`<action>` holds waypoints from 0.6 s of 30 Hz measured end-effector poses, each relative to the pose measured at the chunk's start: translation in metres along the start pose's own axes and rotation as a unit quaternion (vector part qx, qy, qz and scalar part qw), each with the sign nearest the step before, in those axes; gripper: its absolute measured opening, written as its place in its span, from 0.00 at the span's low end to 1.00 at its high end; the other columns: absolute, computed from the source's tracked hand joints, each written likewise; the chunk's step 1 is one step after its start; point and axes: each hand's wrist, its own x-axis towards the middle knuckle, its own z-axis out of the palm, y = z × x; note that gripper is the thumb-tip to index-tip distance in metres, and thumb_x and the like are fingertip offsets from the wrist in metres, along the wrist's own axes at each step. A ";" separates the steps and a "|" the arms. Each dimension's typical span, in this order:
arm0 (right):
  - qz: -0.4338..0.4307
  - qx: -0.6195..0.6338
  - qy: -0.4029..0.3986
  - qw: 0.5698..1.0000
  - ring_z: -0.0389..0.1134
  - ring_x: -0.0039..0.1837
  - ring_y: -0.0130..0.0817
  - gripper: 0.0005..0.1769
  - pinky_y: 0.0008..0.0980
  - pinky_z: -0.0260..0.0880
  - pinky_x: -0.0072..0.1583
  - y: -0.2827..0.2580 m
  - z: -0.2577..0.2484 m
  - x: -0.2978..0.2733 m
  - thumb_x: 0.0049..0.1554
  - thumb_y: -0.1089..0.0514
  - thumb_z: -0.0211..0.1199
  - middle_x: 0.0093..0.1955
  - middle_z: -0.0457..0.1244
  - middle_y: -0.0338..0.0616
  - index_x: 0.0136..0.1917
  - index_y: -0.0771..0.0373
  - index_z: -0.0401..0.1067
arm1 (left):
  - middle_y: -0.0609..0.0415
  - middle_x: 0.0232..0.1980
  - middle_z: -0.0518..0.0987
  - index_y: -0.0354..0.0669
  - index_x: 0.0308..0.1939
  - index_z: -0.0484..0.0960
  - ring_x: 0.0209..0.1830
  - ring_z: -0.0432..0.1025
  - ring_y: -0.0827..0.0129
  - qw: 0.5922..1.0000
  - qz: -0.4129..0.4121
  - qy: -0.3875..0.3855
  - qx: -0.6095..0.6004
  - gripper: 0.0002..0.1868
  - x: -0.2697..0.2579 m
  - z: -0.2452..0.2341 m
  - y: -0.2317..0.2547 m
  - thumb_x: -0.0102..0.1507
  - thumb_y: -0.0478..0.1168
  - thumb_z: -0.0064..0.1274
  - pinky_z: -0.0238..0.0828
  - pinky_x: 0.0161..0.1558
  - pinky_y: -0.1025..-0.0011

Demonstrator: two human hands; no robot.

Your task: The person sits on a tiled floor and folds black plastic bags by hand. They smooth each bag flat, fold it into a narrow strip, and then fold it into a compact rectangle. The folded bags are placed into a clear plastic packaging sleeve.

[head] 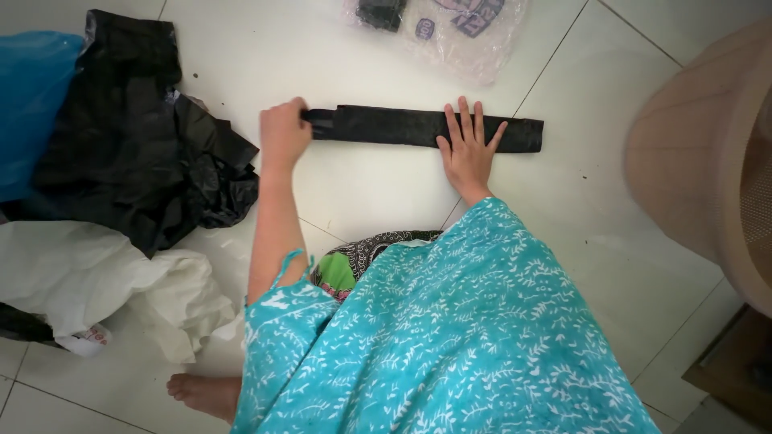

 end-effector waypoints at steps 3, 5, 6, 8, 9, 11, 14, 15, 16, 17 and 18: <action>0.003 -0.007 0.002 1.000 0.34 0.87 0.43 0.33 0.73 0.19 0.77 -0.001 0.000 0.000 0.70 0.41 0.48 0.88 0.38 0.33 0.85 0.41 0.48 | 0.42 0.41 0.82 0.41 0.46 0.82 0.46 0.74 0.48 0.996 -0.090 0.006 0.020 0.10 -0.003 -0.018 -0.015 0.60 0.32 0.54 0.64 0.53 0.56; 0.008 -0.005 -0.001 1.000 0.34 0.87 0.43 0.33 0.73 0.19 0.77 -0.002 0.000 0.000 0.69 0.41 0.48 0.88 0.38 0.33 0.85 0.41 0.49 | 0.41 0.46 0.81 0.40 0.50 0.81 0.50 0.73 0.48 0.988 -0.134 0.055 0.056 0.13 -0.009 -0.031 -0.015 0.60 0.32 0.54 0.62 0.57 0.53; 0.010 -0.003 -0.003 1.000 0.34 0.87 0.43 0.33 0.73 0.19 0.77 -0.002 0.000 0.001 0.69 0.41 0.48 0.88 0.38 0.33 0.85 0.41 0.49 | 0.40 0.49 0.81 0.38 0.53 0.80 0.53 0.72 0.48 0.982 -0.134 0.107 0.080 0.17 -0.013 -0.035 -0.011 0.60 0.31 0.55 0.61 0.59 0.51; 0.005 -0.005 0.002 1.000 0.34 0.87 0.43 0.33 0.73 0.19 0.77 -0.002 0.000 0.001 0.70 0.41 0.48 0.88 0.38 0.33 0.85 0.41 0.49 | 0.41 0.58 0.77 0.39 0.59 0.77 0.61 0.69 0.49 0.970 -0.168 0.160 0.069 0.22 -0.019 -0.036 -0.001 0.59 0.32 0.55 0.58 0.65 0.50; 0.003 -0.005 0.003 1.000 0.34 0.88 0.44 0.33 0.73 0.19 0.77 -0.002 0.000 -0.001 0.70 0.42 0.48 0.88 0.38 0.34 0.85 0.41 0.49 | 0.43 0.63 0.75 0.41 0.62 0.76 0.67 0.66 0.50 0.966 -0.202 0.159 0.034 0.25 -0.021 -0.024 0.011 0.60 0.34 0.55 0.58 0.70 0.51; -0.005 -0.004 0.013 1.000 0.34 0.88 0.44 0.33 0.73 0.20 0.77 -0.002 0.000 -0.002 0.70 0.42 0.49 0.89 0.38 0.34 0.86 0.42 0.49 | 0.39 0.71 0.70 0.33 0.68 0.71 0.72 0.63 0.45 0.969 -0.035 0.244 0.020 0.31 -0.014 0.019 0.052 0.61 0.37 0.58 0.51 0.74 0.47; -0.003 -0.010 0.013 1.000 0.34 0.88 0.43 0.33 0.73 0.20 0.77 -0.002 0.001 -0.001 0.70 0.43 0.50 0.88 0.38 0.33 0.85 0.42 0.49 | 0.50 0.82 0.57 0.52 0.76 0.66 0.84 0.46 0.52 0.980 0.181 0.016 0.083 0.35 -0.027 0.079 0.141 0.63 0.43 0.53 0.35 0.80 0.43; 0.001 -0.013 0.009 1.000 0.34 0.88 0.43 0.34 0.73 0.20 0.77 -0.002 0.002 -0.002 0.69 0.43 0.51 0.88 0.38 0.33 0.85 0.41 0.49 | 0.49 0.82 0.55 0.49 0.77 0.62 0.84 0.44 0.55 0.976 0.212 -0.050 0.019 0.37 -0.034 0.089 0.163 0.64 0.49 0.51 0.33 0.80 0.45; -0.001 -0.024 0.018 1.000 0.34 0.88 0.42 0.34 0.73 0.20 0.77 0.000 0.004 -0.001 0.70 0.44 0.50 0.88 0.38 0.33 0.86 0.41 0.49 | 0.47 0.82 0.54 0.45 0.78 0.58 0.84 0.42 0.57 0.962 0.242 -0.115 -0.045 0.41 -0.039 0.096 0.179 0.64 0.55 0.50 0.31 0.79 0.46; -0.003 -0.033 0.024 0.999 0.34 0.88 0.41 0.33 0.72 0.21 0.77 0.002 0.007 0.000 0.71 0.44 0.50 0.89 0.38 0.33 0.86 0.41 0.48 | 0.48 0.83 0.53 0.44 0.79 0.57 0.84 0.42 0.57 0.962 0.241 -0.117 -0.051 0.42 -0.040 0.101 0.184 0.65 0.57 0.48 0.30 0.80 0.47; -0.005 -0.043 0.031 0.999 0.34 0.88 0.41 0.33 0.72 0.21 0.78 0.004 0.009 -0.001 0.71 0.45 0.49 0.89 0.38 0.32 0.87 0.41 0.48 | 0.48 0.84 0.52 0.42 0.80 0.56 0.85 0.42 0.58 0.962 0.240 -0.118 -0.057 0.43 -0.042 0.106 0.188 0.66 0.59 0.46 0.30 0.80 0.48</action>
